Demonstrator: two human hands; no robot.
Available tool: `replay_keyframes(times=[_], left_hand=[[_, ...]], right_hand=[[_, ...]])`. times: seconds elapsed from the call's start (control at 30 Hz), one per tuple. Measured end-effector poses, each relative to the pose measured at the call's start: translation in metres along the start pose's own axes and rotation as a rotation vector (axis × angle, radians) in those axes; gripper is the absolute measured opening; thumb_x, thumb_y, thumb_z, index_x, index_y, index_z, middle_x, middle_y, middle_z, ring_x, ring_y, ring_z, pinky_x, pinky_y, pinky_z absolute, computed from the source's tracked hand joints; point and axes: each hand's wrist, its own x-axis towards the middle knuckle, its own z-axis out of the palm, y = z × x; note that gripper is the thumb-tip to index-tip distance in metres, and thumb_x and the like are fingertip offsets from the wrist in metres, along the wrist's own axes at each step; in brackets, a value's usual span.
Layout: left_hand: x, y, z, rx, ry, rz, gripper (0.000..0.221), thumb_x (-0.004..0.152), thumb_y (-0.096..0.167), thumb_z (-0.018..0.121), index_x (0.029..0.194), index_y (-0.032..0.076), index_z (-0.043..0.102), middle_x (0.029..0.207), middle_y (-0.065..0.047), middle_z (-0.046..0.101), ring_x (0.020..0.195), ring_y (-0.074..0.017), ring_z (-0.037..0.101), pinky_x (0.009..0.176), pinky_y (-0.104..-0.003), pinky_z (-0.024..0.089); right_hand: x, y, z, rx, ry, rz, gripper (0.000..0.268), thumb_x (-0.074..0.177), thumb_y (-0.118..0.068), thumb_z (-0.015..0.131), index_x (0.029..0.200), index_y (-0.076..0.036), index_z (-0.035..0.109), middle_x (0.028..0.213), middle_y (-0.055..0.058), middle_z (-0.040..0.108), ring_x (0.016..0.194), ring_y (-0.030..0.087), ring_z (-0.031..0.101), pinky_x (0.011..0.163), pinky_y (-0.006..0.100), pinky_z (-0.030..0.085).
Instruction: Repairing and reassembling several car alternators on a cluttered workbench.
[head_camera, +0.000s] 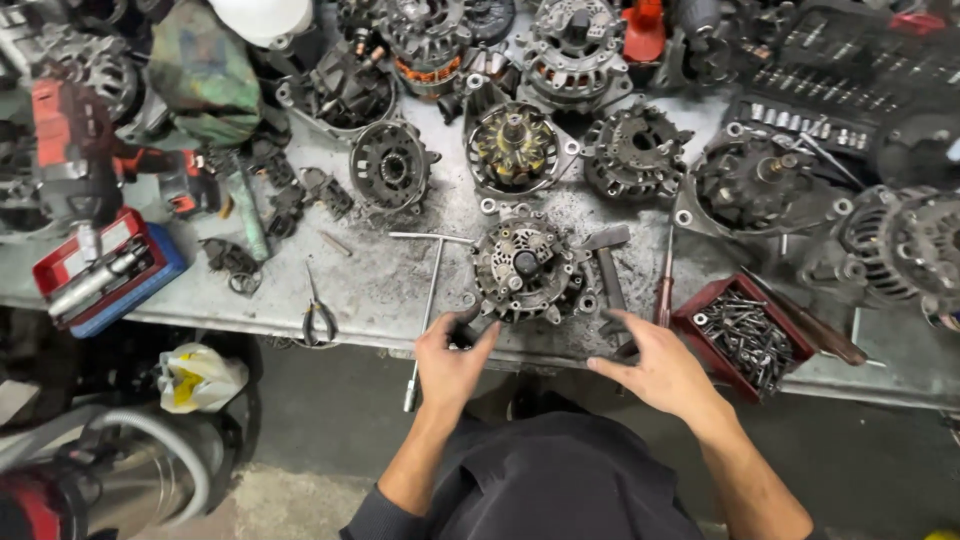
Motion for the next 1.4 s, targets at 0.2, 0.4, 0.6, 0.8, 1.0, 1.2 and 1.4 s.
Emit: replay_keyframes(times=[0.2, 0.4, 0.6, 0.8, 1.0, 1.2, 1.4], left_hand=[[-0.007, -0.009, 0.010, -0.031, 0.042, -0.055, 0.027, 0.065, 0.012, 0.092, 0.090, 0.009, 0.081, 0.056, -0.008, 0.066, 0.051, -0.0168, 0.065, 0.049, -0.028, 0.049], [-0.015, -0.006, 0.012, -0.035, 0.033, -0.065, 0.030, 0.064, 0.013, 0.092, 0.092, 0.009, 0.081, 0.054, -0.007, 0.067, 0.050, -0.0160, 0.064, 0.047, -0.026, 0.048], [-0.024, 0.015, 0.016, -0.065, -0.092, 0.023, 0.027, 0.061, 0.016, 0.095, 0.081, 0.008, 0.078, 0.063, -0.011, 0.072, 0.059, -0.0264, 0.073, 0.052, -0.033, 0.055], [0.007, -0.001, -0.001, -0.121, 0.035, 0.057, 0.020, 0.077, 0.023, 0.088, 0.090, 0.013, 0.076, 0.076, -0.011, 0.074, 0.073, -0.0229, 0.073, 0.066, -0.034, 0.057], [0.053, -0.031, -0.007, -0.255, -0.165, 0.094, 0.053, 0.096, 0.026, 0.072, 0.140, 0.001, 0.057, 0.134, -0.025, 0.058, 0.123, -0.0440, 0.060, 0.099, -0.052, 0.053], [0.076, -0.058, 0.021, -0.455, -0.371, 0.008, 0.059, 0.104, 0.031, 0.054, 0.154, 0.003, 0.043, 0.154, -0.026, 0.047, 0.144, -0.0445, 0.041, 0.117, -0.056, 0.038], [0.083, -0.021, 0.037, -0.192, -0.325, -0.034, 0.064, 0.104, 0.046, 0.049, 0.134, -0.010, 0.061, 0.128, -0.036, 0.063, 0.128, -0.0519, 0.053, 0.113, -0.058, 0.039]], right_hand=[[0.011, -0.018, 0.002, 0.145, 0.072, 0.028, 0.102, 0.071, -0.056, 0.085, 0.152, -0.005, 0.047, 0.137, 0.026, 0.064, 0.131, 0.043, 0.058, 0.114, 0.056, 0.044], [0.058, 0.034, 0.045, 0.546, 0.165, 0.026, 0.057, 0.098, -0.046, 0.065, 0.140, -0.006, 0.062, 0.134, 0.024, 0.066, 0.134, 0.037, 0.056, 0.109, 0.054, 0.046], [0.062, 0.012, 0.036, 0.697, 0.323, 0.067, 0.048, 0.103, -0.045, 0.065, 0.133, -0.007, 0.068, 0.126, 0.018, 0.069, 0.121, 0.026, 0.059, 0.100, 0.050, 0.051], [0.061, -0.017, 0.041, 0.881, 0.258, 0.276, 0.070, 0.097, -0.053, 0.066, 0.146, -0.005, 0.054, 0.149, 0.029, 0.052, 0.130, 0.044, 0.056, 0.097, 0.060, 0.050], [0.051, -0.031, 0.044, 0.931, 0.175, 0.290, 0.084, 0.099, -0.053, 0.060, 0.158, 0.001, 0.034, 0.164, 0.032, 0.027, 0.152, 0.049, 0.024, 0.110, 0.069, 0.034], [0.099, 0.017, 0.070, 1.069, 0.115, 0.161, 0.085, 0.100, -0.062, 0.046, 0.166, -0.021, 0.012, 0.173, 0.021, 0.000, 0.156, 0.050, 0.007, 0.105, 0.081, 0.021], [0.140, 0.064, 0.098, 0.917, 0.262, -0.196, 0.065, 0.109, -0.044, 0.044, 0.157, 0.000, 0.038, 0.162, 0.026, 0.033, 0.153, 0.035, 0.025, 0.126, 0.053, 0.018]])
